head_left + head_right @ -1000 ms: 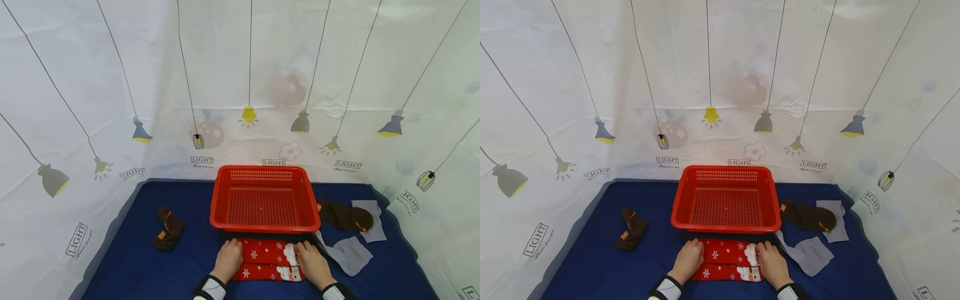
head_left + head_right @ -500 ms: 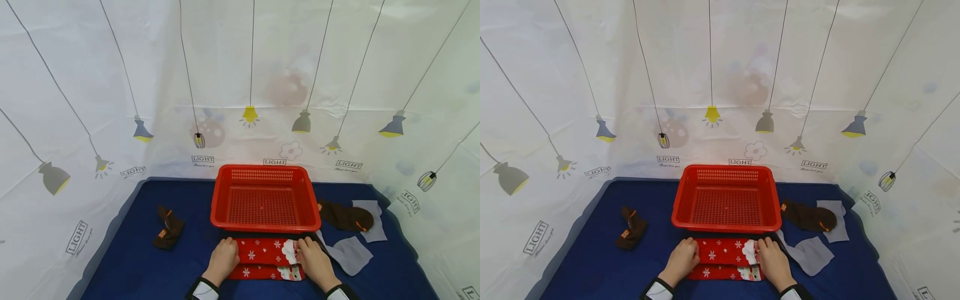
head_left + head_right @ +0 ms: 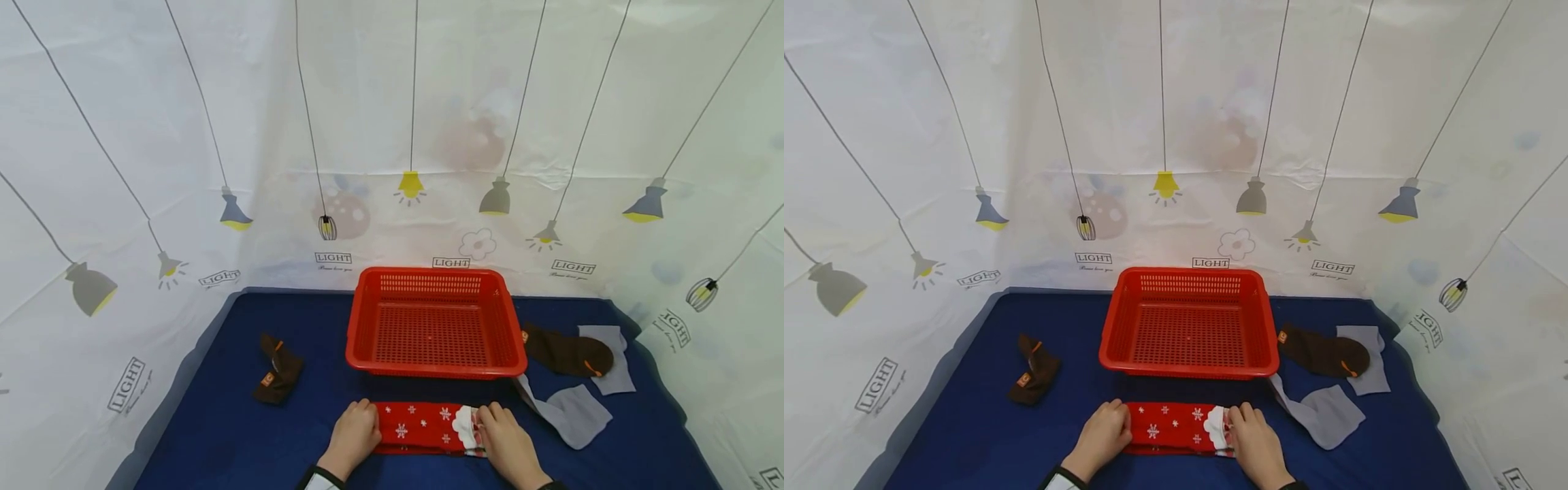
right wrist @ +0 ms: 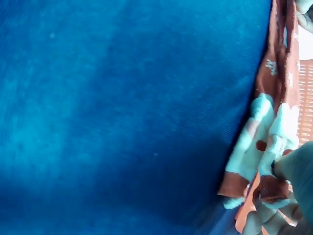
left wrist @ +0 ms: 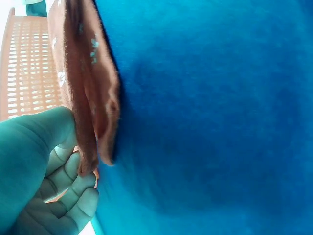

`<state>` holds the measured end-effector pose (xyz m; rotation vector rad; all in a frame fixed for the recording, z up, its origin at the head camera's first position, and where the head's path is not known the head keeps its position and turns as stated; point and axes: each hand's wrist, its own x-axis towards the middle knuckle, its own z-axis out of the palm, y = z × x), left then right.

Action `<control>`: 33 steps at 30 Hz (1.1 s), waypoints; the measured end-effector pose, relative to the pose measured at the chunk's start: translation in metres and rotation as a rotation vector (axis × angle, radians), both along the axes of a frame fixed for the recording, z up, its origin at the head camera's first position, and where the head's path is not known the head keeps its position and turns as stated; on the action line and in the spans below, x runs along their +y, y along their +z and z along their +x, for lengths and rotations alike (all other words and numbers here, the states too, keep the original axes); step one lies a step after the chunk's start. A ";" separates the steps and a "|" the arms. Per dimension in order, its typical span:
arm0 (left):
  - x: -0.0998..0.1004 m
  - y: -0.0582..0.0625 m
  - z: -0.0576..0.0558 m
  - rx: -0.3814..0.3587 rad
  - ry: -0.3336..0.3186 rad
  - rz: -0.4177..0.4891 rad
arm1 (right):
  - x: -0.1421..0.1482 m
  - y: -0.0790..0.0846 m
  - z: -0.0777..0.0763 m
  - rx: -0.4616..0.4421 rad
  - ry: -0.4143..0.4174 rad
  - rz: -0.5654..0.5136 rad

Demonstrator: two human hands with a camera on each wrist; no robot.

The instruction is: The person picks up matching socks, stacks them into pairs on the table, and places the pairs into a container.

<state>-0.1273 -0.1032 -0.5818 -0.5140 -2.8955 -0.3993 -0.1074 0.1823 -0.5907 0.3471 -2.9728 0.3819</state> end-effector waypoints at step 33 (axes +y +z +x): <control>-0.010 -0.019 0.009 0.026 0.061 0.153 | 0.002 -0.011 -0.001 0.058 -0.004 -0.021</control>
